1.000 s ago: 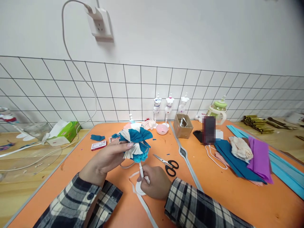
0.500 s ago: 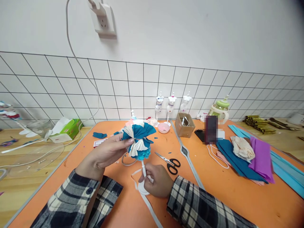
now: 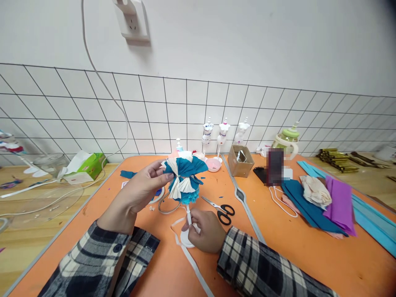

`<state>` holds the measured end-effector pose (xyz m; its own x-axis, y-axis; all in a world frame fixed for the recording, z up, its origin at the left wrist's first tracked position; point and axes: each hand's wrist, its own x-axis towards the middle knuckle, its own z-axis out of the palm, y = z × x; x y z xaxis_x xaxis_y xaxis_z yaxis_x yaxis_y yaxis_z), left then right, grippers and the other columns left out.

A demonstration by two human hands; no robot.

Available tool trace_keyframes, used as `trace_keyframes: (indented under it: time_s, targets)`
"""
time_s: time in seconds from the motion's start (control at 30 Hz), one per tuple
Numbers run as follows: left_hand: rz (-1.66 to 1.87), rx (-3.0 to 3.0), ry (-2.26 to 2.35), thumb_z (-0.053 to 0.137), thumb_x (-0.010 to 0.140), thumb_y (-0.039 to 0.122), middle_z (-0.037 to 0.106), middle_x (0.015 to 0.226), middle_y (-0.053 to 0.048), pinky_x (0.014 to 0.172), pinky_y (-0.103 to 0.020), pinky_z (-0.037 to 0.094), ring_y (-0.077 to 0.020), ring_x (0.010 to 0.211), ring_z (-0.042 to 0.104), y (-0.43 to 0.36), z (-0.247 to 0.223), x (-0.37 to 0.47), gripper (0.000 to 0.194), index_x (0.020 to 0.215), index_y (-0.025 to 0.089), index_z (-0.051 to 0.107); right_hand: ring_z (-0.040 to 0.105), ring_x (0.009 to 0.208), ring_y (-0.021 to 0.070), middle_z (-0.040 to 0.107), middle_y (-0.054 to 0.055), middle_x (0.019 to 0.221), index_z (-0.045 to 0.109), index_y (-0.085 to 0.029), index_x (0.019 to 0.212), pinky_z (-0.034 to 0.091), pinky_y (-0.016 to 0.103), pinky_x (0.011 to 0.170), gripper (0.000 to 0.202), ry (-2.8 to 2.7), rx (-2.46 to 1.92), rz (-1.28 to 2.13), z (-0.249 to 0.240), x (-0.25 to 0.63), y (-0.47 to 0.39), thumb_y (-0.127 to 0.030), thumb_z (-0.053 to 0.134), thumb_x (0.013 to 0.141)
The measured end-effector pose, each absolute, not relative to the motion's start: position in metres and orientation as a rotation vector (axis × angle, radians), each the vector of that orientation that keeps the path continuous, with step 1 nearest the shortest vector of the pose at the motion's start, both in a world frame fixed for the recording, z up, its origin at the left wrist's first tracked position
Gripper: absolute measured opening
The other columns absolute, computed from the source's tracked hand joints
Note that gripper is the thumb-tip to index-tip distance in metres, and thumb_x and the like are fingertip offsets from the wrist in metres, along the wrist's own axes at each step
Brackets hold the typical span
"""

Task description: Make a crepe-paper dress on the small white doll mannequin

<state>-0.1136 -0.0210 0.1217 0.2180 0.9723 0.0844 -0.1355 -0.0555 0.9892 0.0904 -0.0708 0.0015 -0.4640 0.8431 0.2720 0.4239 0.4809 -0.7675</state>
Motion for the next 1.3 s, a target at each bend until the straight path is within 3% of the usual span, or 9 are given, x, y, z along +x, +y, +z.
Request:
trace_keyframes:
  time_s: [0.13,0.27,0.5,0.63,0.7,0.83,1.13,1.23,1.3]
  targets:
    - [1.056,1.204,0.83,0.086,0.068,0.027,0.074,0.103,-0.008,0.073,-0.032,0.056,-0.025,0.092,0.07,-0.023,0.125,-0.11,0.056,0.119,0.023,0.064,0.069,0.073,0.0152,0.076,-0.003,0.088,0.058,-0.022,0.086,0.042,0.022,0.062,0.021,-2.072,-1.06,0.817,0.002,0.091,-0.071,-0.011,0.052,0.07]
    - [1.09,1.201,0.784,0.083,0.07,0.027,0.074,0.1,-0.008,0.077,-0.034,0.055,-0.0272,0.096,0.069,-0.024,0.124,-0.107,0.052,0.118,0.023,0.064,0.068,0.071,0.0159,0.075,-0.003,0.085,0.059,-0.022,0.085,0.041,0.023,0.062,0.019,-2.076,-1.102,0.759,0.004,0.091,-0.071,-0.013,0.053,0.07]
    - [1.104,1.147,0.719,0.084,0.068,0.022,0.07,0.084,0.0,0.07,-0.027,0.052,-0.0178,0.077,0.067,-0.029,0.128,-0.099,0.051,0.114,0.026,0.064,0.068,0.075,0.0163,0.074,0.0,0.085,0.059,-0.022,0.094,0.041,0.023,0.063,0.018,-2.04,-1.224,0.761,0.003,0.088,-0.07,-0.018,0.054,0.076]
    - [1.187,1.138,0.814,0.086,0.066,0.024,0.068,0.069,0.0,0.065,-0.027,0.052,-0.0163,0.065,0.064,-0.027,0.123,-0.092,0.031,0.091,0.021,0.069,0.066,0.072,0.0161,0.072,0.0,0.082,0.06,-0.022,0.094,0.036,0.024,0.059,0.015,-2.077,-1.258,0.694,0.0,0.087,-0.069,-0.023,0.055,0.08]
    - [1.197,1.16,0.857,0.088,0.063,0.023,0.07,0.07,-0.001,0.064,-0.028,0.053,-0.0183,0.066,0.066,-0.026,0.12,-0.09,0.032,0.09,0.019,0.07,0.066,0.07,0.0163,0.071,0.0,0.08,0.06,-0.022,0.093,0.034,0.024,0.057,0.013,-2.117,-1.262,0.649,-0.001,0.086,-0.069,-0.024,0.055,0.081]
    - [1.26,1.113,0.89,0.088,0.063,0.021,0.074,0.083,-0.002,0.065,-0.029,0.054,-0.0201,0.072,0.069,-0.024,0.118,-0.089,0.047,0.105,0.02,0.068,0.066,0.069,0.0166,0.071,-0.001,0.079,0.06,-0.022,0.094,0.029,0.025,0.055,0.013,-2.177,-1.272,0.603,-0.002,0.087,-0.068,-0.023,0.055,0.082]
    - [1.276,1.013,0.835,0.083,0.072,0.031,0.065,0.067,0.001,0.053,-0.023,0.048,-0.0132,0.058,0.059,-0.024,0.114,-0.084,0.022,0.078,0.016,0.067,0.068,0.075,0.0186,0.073,0.001,0.084,0.062,-0.022,0.096,0.028,0.026,0.056,0.016,-2.189,-1.303,0.578,-0.004,0.088,-0.066,-0.022,0.055,0.082]
    - [1.245,0.966,0.755,0.081,0.07,0.028,0.068,0.079,-0.001,0.06,-0.025,0.05,-0.0163,0.069,0.063,-0.027,0.117,-0.085,0.024,0.087,0.018,0.068,0.068,0.075,0.0182,0.073,0.001,0.084,0.061,-0.021,0.095,0.03,0.026,0.057,0.014,-2.173,-1.31,0.6,-0.005,0.088,-0.065,-0.022,0.056,0.082]
    - [1.244,0.944,0.732,0.081,0.069,0.024,0.068,0.089,-0.001,0.065,-0.026,0.05,-0.0174,0.077,0.064,-0.03,0.12,-0.085,0.037,0.103,0.022,0.067,0.068,0.076,0.0178,0.073,0.0,0.084,0.06,-0.022,0.094,0.031,0.025,0.057,0.012,-2.148,-1.305,0.62,-0.006,0.089,-0.065,-0.023,0.056,0.083]
